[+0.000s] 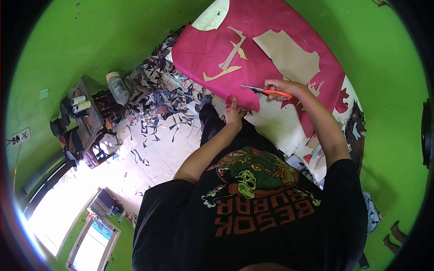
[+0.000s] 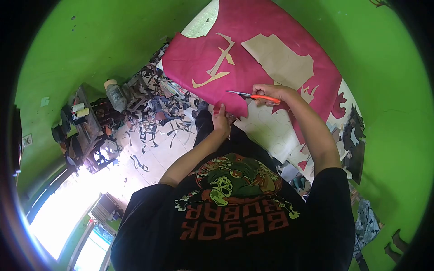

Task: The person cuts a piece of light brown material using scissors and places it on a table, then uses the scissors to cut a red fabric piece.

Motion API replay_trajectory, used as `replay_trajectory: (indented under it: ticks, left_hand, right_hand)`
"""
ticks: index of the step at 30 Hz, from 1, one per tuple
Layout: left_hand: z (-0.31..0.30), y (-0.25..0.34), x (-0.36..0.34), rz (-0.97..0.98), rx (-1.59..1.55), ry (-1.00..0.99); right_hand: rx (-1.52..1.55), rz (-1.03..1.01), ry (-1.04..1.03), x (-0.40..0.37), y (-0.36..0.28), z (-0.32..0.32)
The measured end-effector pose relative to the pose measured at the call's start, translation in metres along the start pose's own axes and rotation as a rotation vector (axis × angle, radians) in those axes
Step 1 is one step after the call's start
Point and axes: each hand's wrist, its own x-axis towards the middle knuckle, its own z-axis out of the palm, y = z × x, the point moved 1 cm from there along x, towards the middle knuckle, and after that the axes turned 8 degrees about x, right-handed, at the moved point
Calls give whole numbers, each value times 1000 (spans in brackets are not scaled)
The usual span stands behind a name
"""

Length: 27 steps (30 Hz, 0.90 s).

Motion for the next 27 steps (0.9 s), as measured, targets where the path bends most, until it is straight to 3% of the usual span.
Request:
replay_trajectory:
  ticks: [2, 5, 11, 13, 16, 20, 27]
  left_hand:
    - [-11, -9, 13, -18, 89, -35]
    - [-12, -10, 17, -6, 90, 3]
    - [-17, -13, 22, 24, 145, -5]
    - [-20, -13, 26, 49, 165, -32]
    - [-25, -13, 26, 63, 185, -73]
    - [-12, 5, 8, -34, 96, -39]
    - [-19, 1, 22, 61, 54, -124]
  right_hand:
    - [65, 7, -35, 7, 7, -4]
    - [-133, -77, -35, 9, 8, -4]
    - [-48, 65, -52, 14, -14, 3]
    - [-217, -18, 17, 13, -14, 2]
    - [-222, -70, -7, 20, -9, 0]
    - [-87, -8, -20, 18, -5, 3]
    - [-6, -105, -43, 23, 14, 8]
